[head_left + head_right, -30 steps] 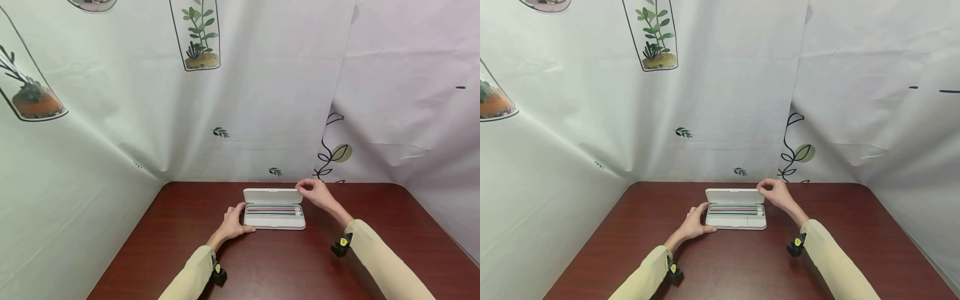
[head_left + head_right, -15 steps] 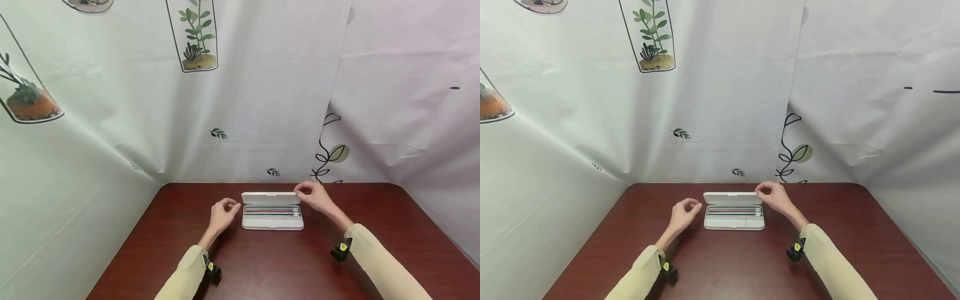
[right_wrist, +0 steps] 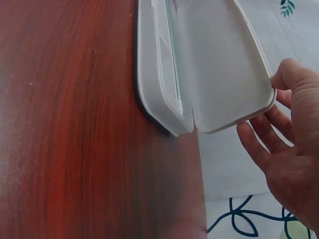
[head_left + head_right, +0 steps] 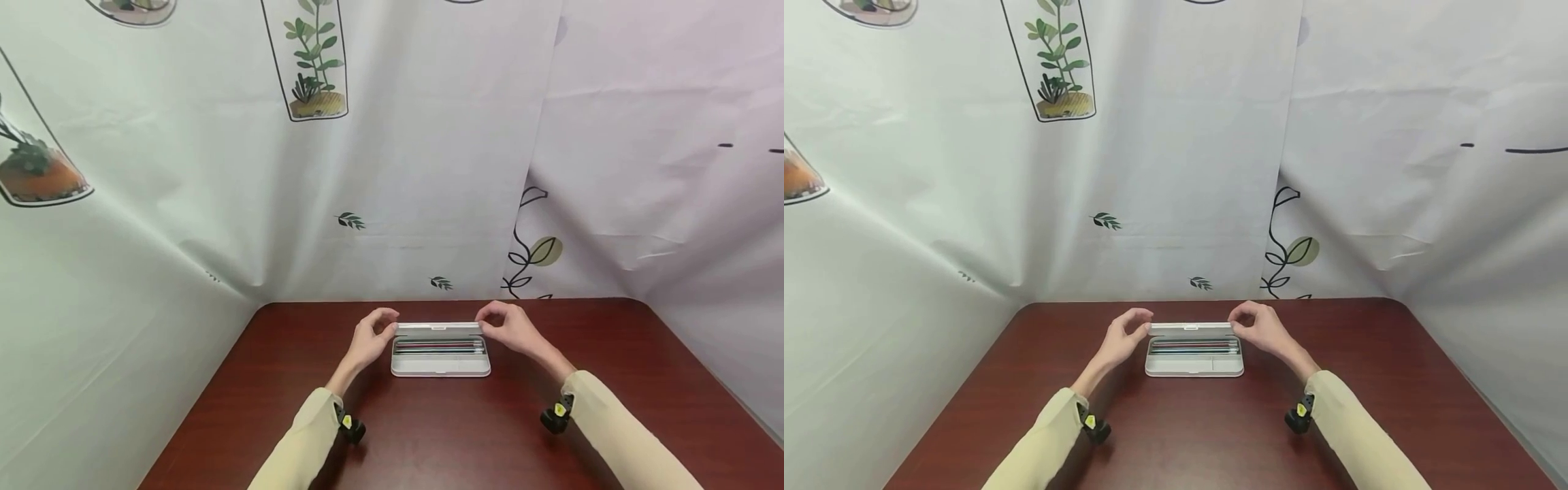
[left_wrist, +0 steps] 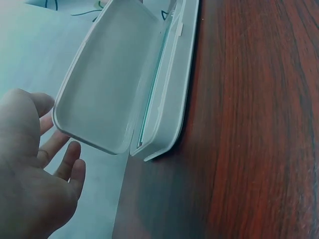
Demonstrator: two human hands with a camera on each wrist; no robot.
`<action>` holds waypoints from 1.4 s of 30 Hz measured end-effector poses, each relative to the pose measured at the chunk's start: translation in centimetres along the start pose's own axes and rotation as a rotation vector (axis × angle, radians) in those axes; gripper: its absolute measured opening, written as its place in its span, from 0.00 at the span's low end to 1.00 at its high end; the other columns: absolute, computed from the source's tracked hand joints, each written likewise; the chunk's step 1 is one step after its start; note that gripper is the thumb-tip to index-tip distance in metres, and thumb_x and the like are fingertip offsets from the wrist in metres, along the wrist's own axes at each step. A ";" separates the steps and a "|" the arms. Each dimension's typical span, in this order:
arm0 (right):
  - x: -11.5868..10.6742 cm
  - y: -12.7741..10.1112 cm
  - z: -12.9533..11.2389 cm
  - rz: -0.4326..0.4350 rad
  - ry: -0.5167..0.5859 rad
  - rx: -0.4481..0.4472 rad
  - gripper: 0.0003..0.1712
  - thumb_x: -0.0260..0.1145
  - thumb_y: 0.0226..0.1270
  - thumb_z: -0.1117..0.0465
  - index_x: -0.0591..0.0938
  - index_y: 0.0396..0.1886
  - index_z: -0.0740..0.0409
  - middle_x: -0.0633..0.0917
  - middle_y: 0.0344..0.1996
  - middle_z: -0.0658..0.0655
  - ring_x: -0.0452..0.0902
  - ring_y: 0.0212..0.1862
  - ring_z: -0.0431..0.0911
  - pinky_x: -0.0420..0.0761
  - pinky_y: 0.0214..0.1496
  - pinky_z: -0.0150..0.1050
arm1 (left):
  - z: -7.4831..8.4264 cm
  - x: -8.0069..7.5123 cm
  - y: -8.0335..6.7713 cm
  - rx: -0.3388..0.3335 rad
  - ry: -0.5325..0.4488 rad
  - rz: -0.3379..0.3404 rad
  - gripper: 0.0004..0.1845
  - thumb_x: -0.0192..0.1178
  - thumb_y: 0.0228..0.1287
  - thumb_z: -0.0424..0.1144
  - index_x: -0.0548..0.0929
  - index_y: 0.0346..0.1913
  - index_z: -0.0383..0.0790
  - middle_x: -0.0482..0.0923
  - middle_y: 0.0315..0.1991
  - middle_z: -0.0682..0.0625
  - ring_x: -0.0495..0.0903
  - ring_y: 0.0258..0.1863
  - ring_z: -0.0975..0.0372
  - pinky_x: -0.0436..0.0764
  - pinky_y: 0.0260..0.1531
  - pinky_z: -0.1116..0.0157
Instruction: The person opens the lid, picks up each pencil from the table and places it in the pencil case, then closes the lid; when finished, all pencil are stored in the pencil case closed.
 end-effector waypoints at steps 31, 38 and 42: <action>2.6 -3.2 -1.5 -0.121 -0.169 -0.205 0.13 0.73 0.49 0.69 0.85 0.32 0.49 0.80 0.37 0.43 0.75 0.39 0.41 0.75 0.40 0.39 | -0.7 2.4 -2.5 0.137 0.138 -0.203 0.10 0.68 0.48 0.26 0.87 0.34 0.43 0.80 0.40 0.54 0.77 0.42 0.57 0.74 0.43 0.57; 3.3 -3.8 -1.7 -0.145 -0.222 -0.244 0.10 0.74 0.50 0.68 0.86 0.31 0.50 0.79 0.37 0.45 0.75 0.41 0.43 0.76 0.42 0.41 | -1.0 3.0 -2.9 0.165 0.184 -0.213 0.10 0.70 0.45 0.28 0.86 0.32 0.45 0.79 0.41 0.55 0.75 0.46 0.58 0.73 0.47 0.59; 3.7 -4.0 -1.5 -0.177 -0.232 -0.209 0.08 0.74 0.53 0.67 0.87 0.32 0.51 0.78 0.38 0.44 0.74 0.42 0.44 0.76 0.43 0.42 | -1.0 3.3 -3.2 0.196 0.209 -0.220 0.10 0.70 0.45 0.28 0.86 0.31 0.44 0.79 0.41 0.55 0.75 0.46 0.58 0.73 0.47 0.60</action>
Point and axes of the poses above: each hand's wrist, its own y-axis towards the middle knuckle, its own x-axis out of the palm, z = x × y, the point moved 10 cm from there along y, towards the middle knuckle
